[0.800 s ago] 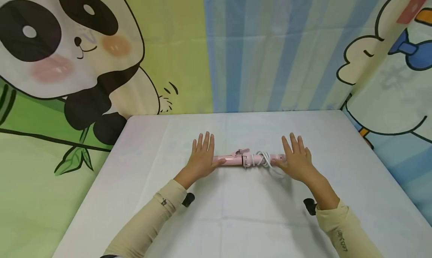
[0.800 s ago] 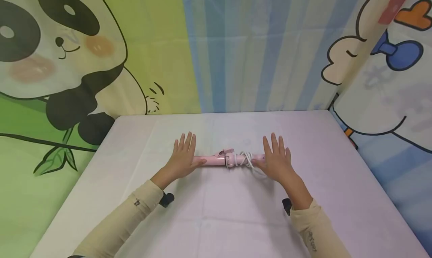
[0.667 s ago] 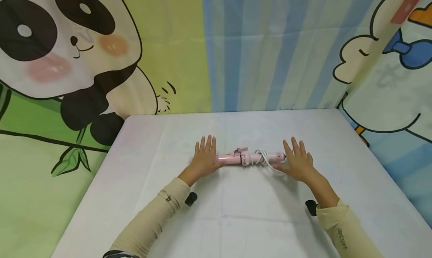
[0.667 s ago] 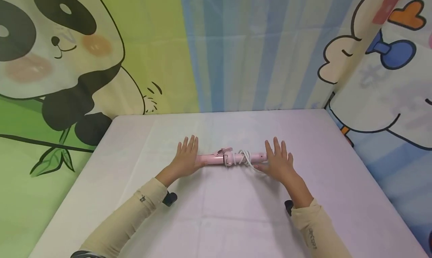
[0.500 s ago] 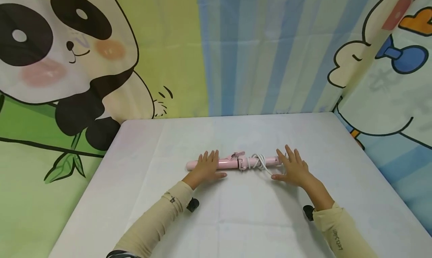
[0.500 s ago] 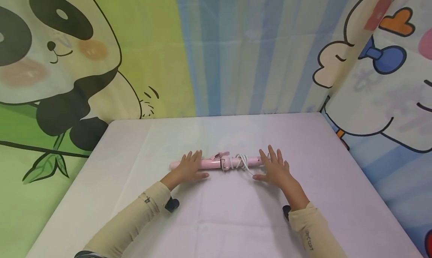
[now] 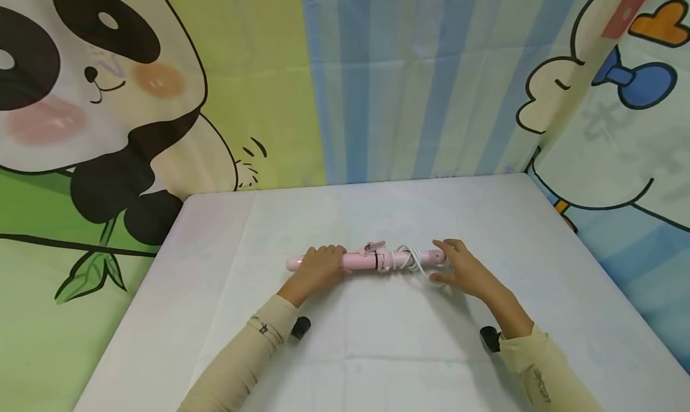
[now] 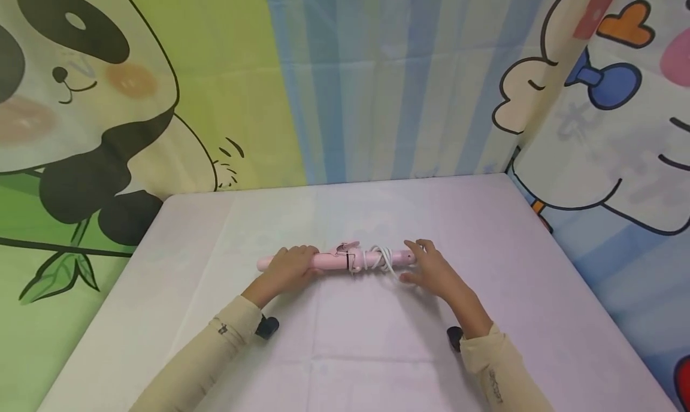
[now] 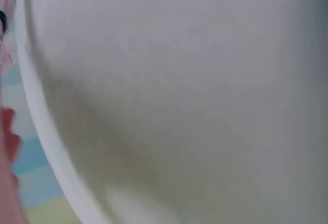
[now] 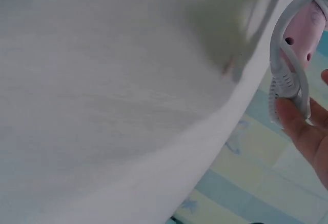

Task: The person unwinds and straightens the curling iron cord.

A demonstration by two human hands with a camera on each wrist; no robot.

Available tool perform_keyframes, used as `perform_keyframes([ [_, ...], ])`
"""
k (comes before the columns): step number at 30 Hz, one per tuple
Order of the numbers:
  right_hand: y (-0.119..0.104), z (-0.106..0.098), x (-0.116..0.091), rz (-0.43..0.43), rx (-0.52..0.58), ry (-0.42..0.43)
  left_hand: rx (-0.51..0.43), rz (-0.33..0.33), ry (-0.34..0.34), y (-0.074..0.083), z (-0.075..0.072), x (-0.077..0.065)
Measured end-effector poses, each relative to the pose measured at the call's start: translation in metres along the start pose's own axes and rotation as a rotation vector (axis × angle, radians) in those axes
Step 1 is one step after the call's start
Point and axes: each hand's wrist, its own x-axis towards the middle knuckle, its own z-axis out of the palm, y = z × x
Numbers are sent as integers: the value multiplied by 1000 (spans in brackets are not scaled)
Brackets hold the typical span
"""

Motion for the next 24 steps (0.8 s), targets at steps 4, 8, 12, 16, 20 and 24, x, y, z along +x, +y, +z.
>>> perform_keyframes([
  [4,-9,-20,6,-47,-11,87,34,124,260,-14,-9,1],
  [8,-25,-41,8,-138,35,204,62,176,614,-31,-25,3],
  [12,-44,-58,8,-251,93,426,25,166,795,-43,-52,3],
  [16,-61,-65,4,-303,286,637,-52,130,894,-47,-72,-7],
  [20,-74,-62,-4,-299,527,704,-121,99,976,-48,-81,-24],
  [24,-82,-54,-8,-296,643,693,-142,80,1019,-48,-83,-36],
])
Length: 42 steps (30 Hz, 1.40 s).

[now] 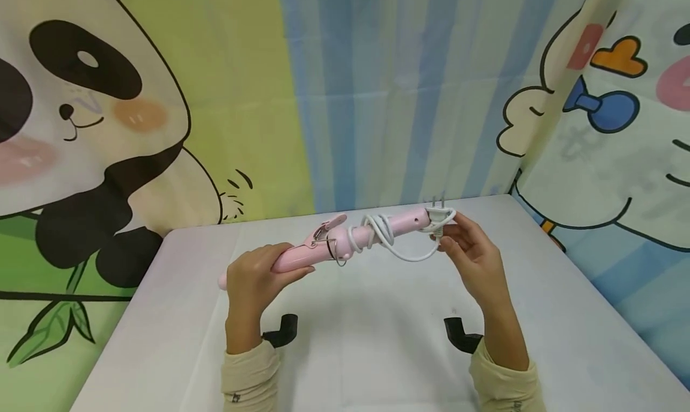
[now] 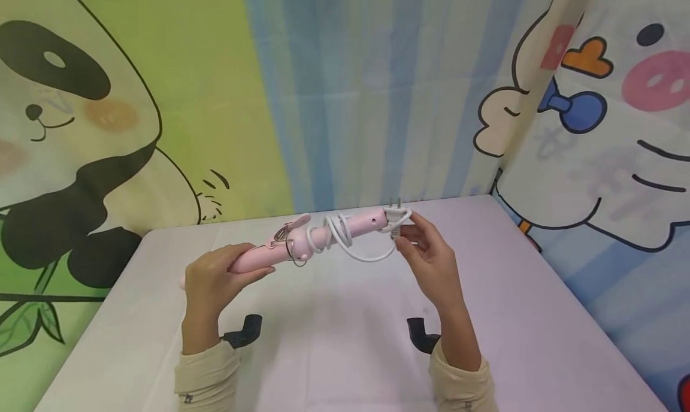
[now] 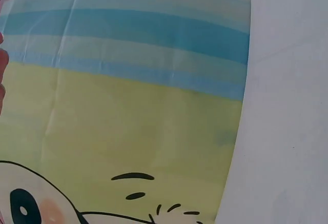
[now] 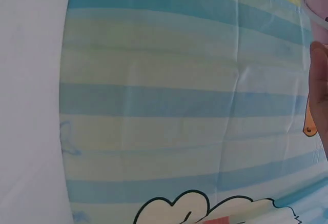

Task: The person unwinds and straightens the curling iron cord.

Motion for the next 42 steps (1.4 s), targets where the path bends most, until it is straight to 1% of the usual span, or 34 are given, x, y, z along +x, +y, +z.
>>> perform_keyframes([
  [3,5,4,-2,12,36,3,14,-5,-9,-1,-1,-6],
  [6,10,8,0,0,57,8,24,-4,-20,-3,0,-8],
  [8,12,10,1,-21,81,-2,32,3,-18,-5,0,-9],
  [13,17,14,3,-116,126,-27,35,5,-8,-7,1,-5],
  [15,18,16,3,-137,124,-34,33,-3,-9,-7,0,-4],
  [18,20,18,2,-134,122,-38,40,-11,-24,-6,0,-4],
  [21,22,21,2,-140,105,-58,35,-29,-23,-5,1,-5],
  [23,23,22,4,-160,102,-79,31,-38,-29,-5,2,-5],
  [27,24,23,8,-247,82,-117,-3,-52,-35,-5,4,-6],
  [30,23,23,10,-296,125,-135,-21,-57,-41,-5,4,-5],
  [32,23,23,10,-304,167,-139,-31,-58,-48,-4,5,-5],
  [34,23,25,9,-292,198,-127,-40,-55,-55,-4,6,-4],
  [36,24,28,8,-273,221,-97,-42,-51,-61,-3,8,-4],
  [38,25,32,6,-247,223,-52,-41,-52,-62,-2,8,-4],
  [42,24,42,2,-216,261,57,-36,-52,-66,1,7,-3],
])
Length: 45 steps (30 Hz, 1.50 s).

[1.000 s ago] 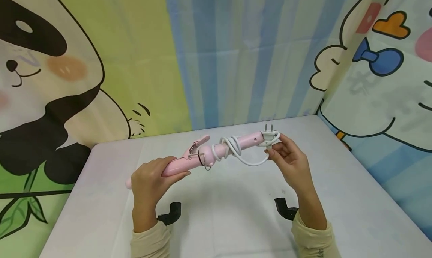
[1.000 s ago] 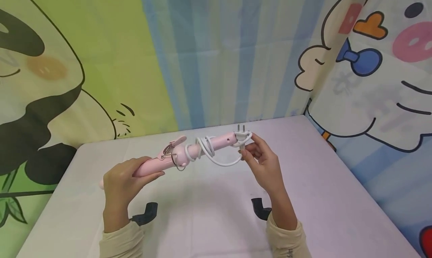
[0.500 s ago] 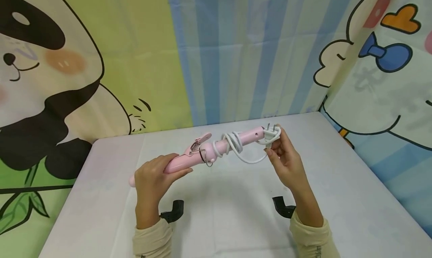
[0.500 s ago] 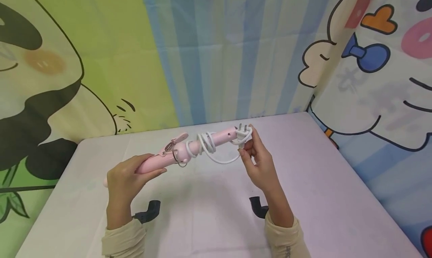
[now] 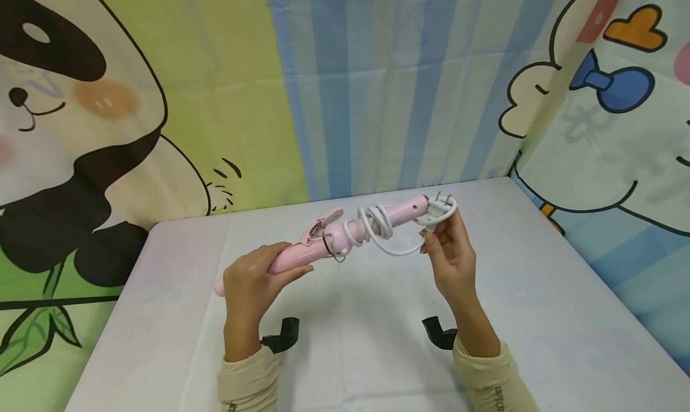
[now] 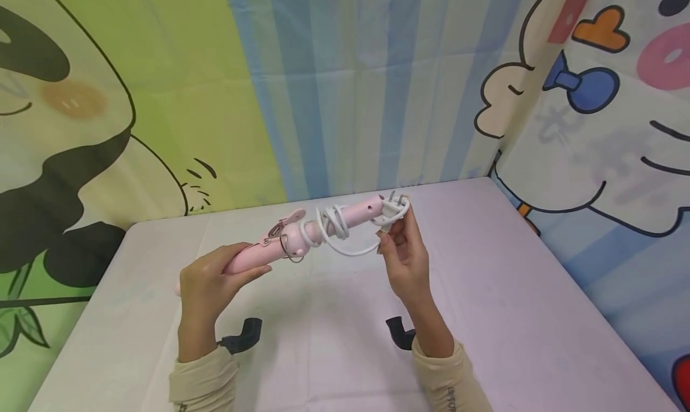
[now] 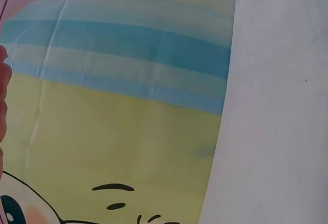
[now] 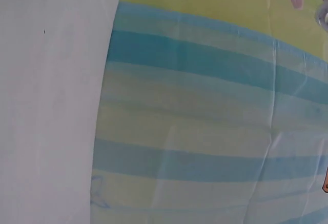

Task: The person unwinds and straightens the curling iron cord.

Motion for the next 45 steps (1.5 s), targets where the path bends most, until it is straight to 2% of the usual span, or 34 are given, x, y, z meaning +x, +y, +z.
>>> perform_keyframes([
  [2,1,3,-1,5,2,25,-1,-2,7,1,0,0],
  [4,1,2,-2,-1,-45,14,8,-5,11,0,-1,-1],
  [10,-4,-17,2,-49,-417,-128,41,0,1,-4,-5,-2],
  [13,-10,-24,4,-34,-499,-219,54,-7,9,-7,-7,-2],
  [15,-12,-24,4,0,-458,-263,62,-20,13,-8,-8,-2],
  [18,-13,-18,5,86,-326,-288,55,-38,30,-9,-10,-1],
  [20,-13,-12,5,139,-226,-267,54,-48,35,-8,-11,0],
  [23,-13,-6,5,187,-160,-217,39,-47,53,-6,-11,2],
  [30,-11,-2,2,202,-55,-130,6,-49,61,-4,-10,3],
  [34,-9,-2,1,225,17,-61,23,-55,62,-5,-11,2],
  [37,-8,-3,1,198,76,-3,43,-59,57,-6,-11,1],
  [40,-8,-5,1,106,98,49,48,-59,46,-7,-10,1],
  [45,-8,-6,1,-49,49,70,65,-62,8,-8,-9,0],
])
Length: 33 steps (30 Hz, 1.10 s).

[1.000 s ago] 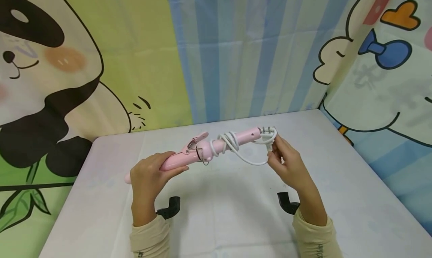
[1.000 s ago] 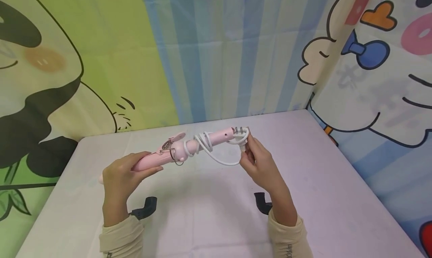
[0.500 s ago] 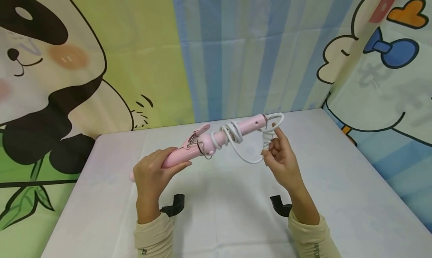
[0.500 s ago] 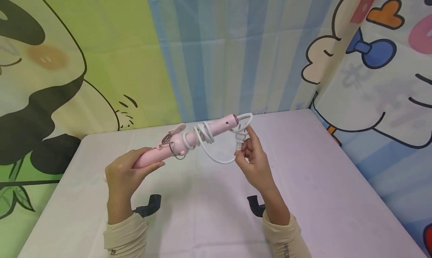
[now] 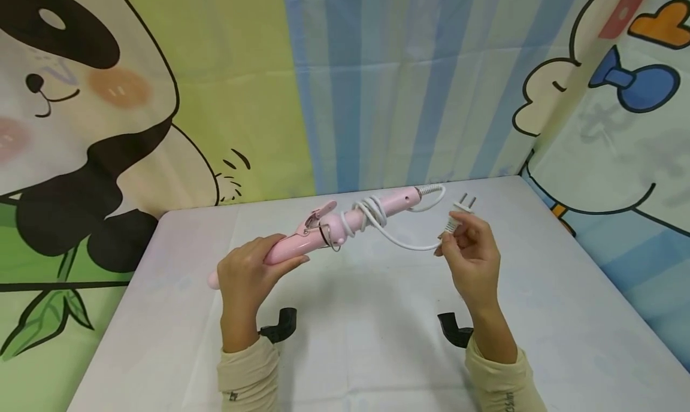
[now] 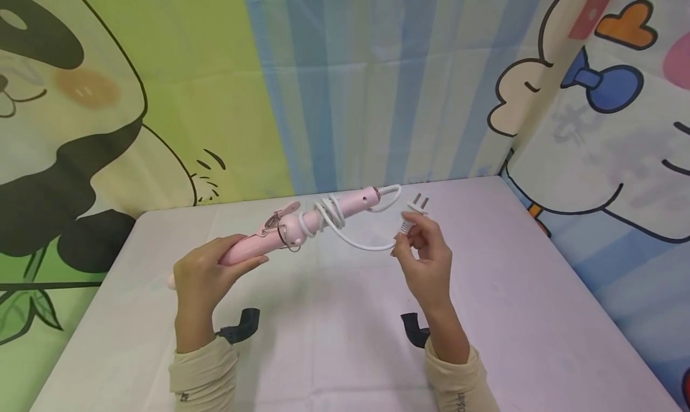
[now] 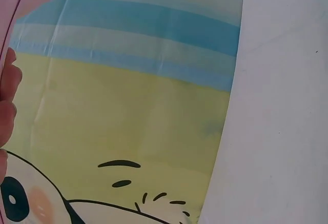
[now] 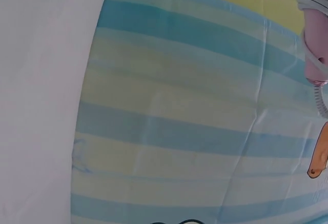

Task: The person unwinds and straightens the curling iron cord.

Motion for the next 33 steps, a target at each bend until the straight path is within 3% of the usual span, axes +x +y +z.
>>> perform_keyframes([
  [5,-2,1,1,-73,-54,-9,25,15,-58,-1,0,-2],
  [8,-3,1,1,-109,-139,-5,20,35,-106,-1,0,-3],
  [15,-3,-8,7,-193,-583,22,-35,95,-198,-1,1,-3],
  [18,-4,-15,8,-145,-651,11,-49,100,-210,-1,1,-3],
  [25,-9,-26,8,61,-744,4,-87,93,-195,-2,-2,-3],
  [33,-8,-45,13,147,-963,-7,-184,90,-107,-3,-6,-1],
])
